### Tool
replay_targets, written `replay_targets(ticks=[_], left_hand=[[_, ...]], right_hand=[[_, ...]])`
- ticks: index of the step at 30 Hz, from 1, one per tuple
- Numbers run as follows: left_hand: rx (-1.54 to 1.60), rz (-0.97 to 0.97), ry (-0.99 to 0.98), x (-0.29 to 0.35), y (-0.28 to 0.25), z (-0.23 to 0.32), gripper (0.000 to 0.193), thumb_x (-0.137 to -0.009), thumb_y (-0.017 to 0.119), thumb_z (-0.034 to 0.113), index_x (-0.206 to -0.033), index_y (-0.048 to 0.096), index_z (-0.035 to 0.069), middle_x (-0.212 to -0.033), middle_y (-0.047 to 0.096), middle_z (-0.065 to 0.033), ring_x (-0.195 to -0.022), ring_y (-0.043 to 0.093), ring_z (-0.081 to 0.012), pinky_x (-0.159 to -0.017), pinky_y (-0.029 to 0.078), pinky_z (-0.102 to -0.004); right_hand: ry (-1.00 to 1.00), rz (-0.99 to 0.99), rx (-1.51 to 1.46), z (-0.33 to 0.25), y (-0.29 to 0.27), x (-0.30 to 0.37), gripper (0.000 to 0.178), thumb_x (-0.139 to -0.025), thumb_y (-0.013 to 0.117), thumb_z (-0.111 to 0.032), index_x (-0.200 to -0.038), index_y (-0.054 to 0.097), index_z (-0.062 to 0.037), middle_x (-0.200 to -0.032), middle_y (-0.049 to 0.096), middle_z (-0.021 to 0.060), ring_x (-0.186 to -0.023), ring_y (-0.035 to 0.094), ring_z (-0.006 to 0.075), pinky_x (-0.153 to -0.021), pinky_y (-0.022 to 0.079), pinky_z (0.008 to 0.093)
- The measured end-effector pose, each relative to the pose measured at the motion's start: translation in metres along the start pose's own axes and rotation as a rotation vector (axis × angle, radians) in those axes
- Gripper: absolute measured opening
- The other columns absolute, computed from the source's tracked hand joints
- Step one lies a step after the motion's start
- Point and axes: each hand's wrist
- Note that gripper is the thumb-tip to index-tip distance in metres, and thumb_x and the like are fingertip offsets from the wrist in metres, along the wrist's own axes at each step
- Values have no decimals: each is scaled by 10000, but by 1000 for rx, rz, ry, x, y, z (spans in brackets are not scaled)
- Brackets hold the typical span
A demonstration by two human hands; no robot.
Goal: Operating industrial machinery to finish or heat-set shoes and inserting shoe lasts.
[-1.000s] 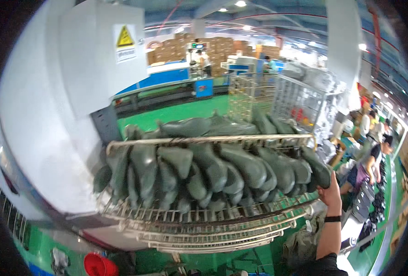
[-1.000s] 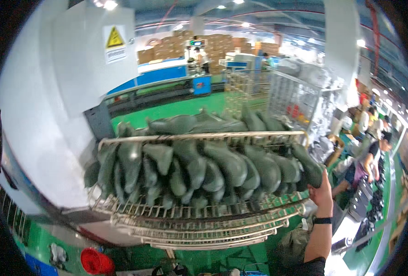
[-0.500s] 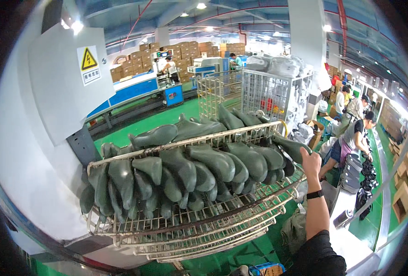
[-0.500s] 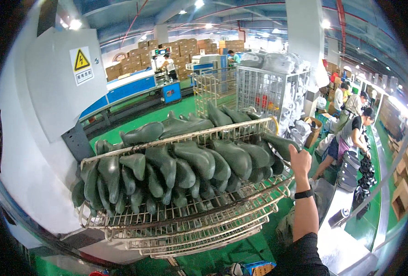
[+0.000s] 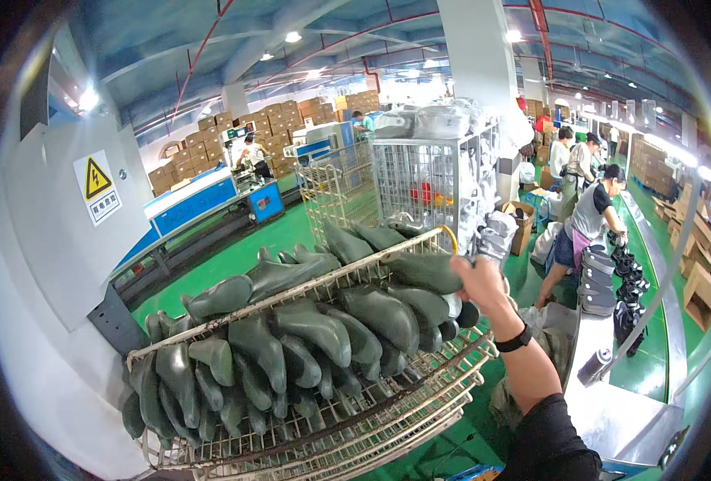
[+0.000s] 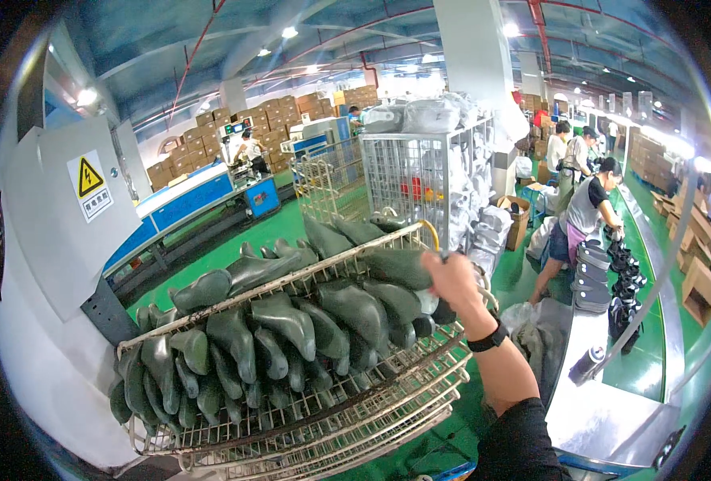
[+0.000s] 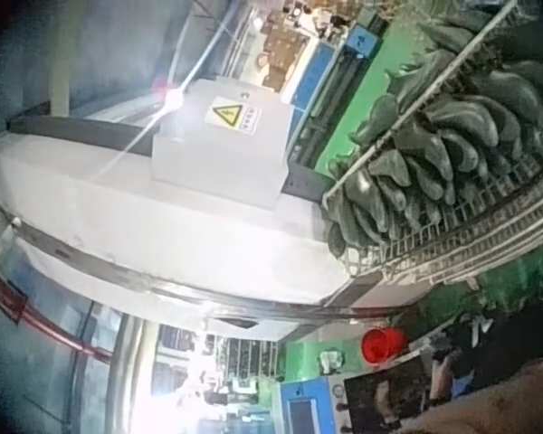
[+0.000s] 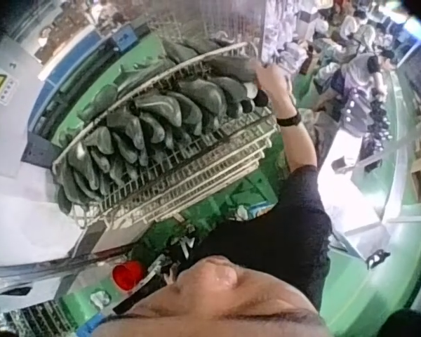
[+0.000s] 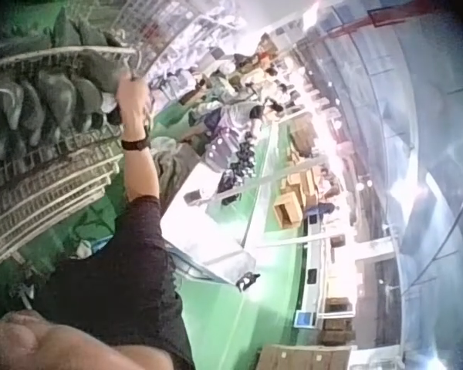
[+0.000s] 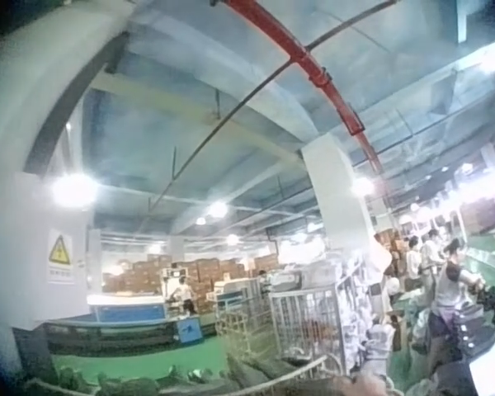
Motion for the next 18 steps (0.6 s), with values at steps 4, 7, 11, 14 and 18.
replay_targets(ticks=[4, 7, 11, 14, 18], left_hand=[[112, 67, -86, 9, 10, -9, 337, -1002, 546, 195, -1277, 618, 15, -1240, 620, -202, -1135, 591, -305, -987, 480, -431], [212, 161, -117, 47, 2, -16, 336, -1001, 547, 194, -1277, 616, 15, -1237, 622, -198, -1132, 592, -303, -987, 480, -430], [286, 177, -63, 51, 2, -20, 383, -903, 683, 211, -1202, 593, -11, -1148, 662, -125, -1009, 607, -263, -882, 470, -404], [318, 226, -14, 66, -7, -36, 358, -886, 690, 198, -1183, 607, 14, -1094, 668, -103, -972, 609, -232, -834, 485, -375], [461, 218, 105, 85, -25, -74, 206, -891, 680, 193, -1006, 664, 21, -918, 650, -25, -805, 576, -140, -729, 477, -314]], right_hand=[[-163, -235, 145, -13, 23, -2, 520, -852, 637, -425, -1029, 646, 64, -668, 679, 155, -679, 708, 309, -723, 548, 428], [-380, -55, 467, -2, 13, -6, 631, -857, 622, -514, -1160, 654, 39, -972, 701, 282, -977, 669, 447, -842, 520, 499], [-270, -162, 190, 51, 36, -13, 509, -924, 575, -481, -1061, 733, -17, -984, 716, 237, -963, 669, 426, -812, 507, 454], [-355, -45, 437, 117, 35, -44, 321, -891, 562, -120, -1170, 680, -16, -1064, 655, 277, -997, 613, 469, -867, 483, 482], [-433, -24, 83, 139, 27, -39, 456, -876, 495, -18, -1323, 564, 34, -1256, 596, 225, -1127, 588, 345, -965, 449, 392]])
Point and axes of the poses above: each hand's wrist, its own x-axis away from the middle knuckle, its own y-axis out of the palm, z = x × y
